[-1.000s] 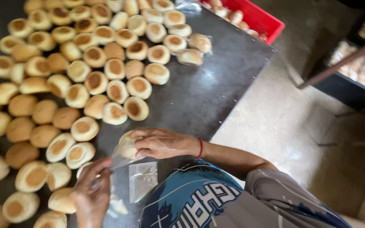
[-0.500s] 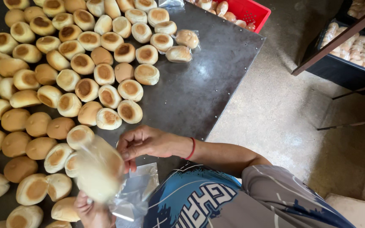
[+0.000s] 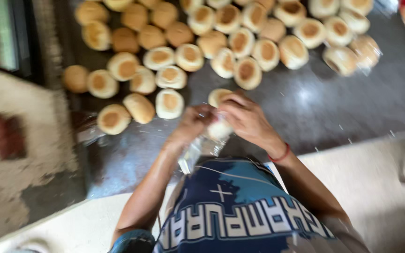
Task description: The person individually wraps bread buns in plastic bags by hand and places the packaged buns into a red plastic crate.
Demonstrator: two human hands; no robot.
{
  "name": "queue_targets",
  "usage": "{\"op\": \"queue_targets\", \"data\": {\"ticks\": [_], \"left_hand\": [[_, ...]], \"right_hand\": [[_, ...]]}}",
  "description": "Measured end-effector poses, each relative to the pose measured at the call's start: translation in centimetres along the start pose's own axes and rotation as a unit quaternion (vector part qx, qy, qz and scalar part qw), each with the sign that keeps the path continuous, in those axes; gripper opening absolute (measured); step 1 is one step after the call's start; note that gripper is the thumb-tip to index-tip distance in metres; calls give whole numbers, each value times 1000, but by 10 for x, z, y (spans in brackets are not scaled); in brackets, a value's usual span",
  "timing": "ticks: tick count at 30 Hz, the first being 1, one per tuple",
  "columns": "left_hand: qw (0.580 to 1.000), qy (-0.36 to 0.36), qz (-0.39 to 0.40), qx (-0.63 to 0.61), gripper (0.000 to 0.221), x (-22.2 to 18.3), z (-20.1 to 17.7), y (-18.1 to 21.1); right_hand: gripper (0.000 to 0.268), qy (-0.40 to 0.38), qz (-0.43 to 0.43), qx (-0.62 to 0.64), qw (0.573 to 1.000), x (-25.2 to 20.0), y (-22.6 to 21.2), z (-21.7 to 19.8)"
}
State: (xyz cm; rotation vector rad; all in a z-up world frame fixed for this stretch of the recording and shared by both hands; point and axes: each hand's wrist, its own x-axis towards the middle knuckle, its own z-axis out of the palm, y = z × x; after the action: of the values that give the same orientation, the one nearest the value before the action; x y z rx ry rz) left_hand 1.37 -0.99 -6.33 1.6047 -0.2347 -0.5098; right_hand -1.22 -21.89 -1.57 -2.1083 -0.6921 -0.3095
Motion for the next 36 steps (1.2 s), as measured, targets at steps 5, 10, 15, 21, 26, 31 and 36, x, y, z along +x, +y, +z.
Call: {"op": "queue_targets", "data": {"ticks": [5,10,15,21,26,31,36], "left_hand": [[989,31,97,103,25,-24,12,27],[891,202,223,339,22,-39,17,35],[808,202,356,425,26,-39,6,31],[955,136,217,147,11,-22,-1,11],[980,150,94,-88,9,-25,15,-8],[976,178,123,21,7,-27,19,-14],[992,102,29,-75,15,-18,18,-29]], "right_hand": [[10,23,115,265,957,-7,23,23],[13,14,287,441,851,-20,67,40],[9,4,271,441,856,-22,57,44],[16,15,27,66,997,-7,30,52],[22,61,-10,-22,998,-19,9,43],[12,38,-44,-138,989,-38,16,34],[6,-8,226,176,958,-94,43,21]]}}
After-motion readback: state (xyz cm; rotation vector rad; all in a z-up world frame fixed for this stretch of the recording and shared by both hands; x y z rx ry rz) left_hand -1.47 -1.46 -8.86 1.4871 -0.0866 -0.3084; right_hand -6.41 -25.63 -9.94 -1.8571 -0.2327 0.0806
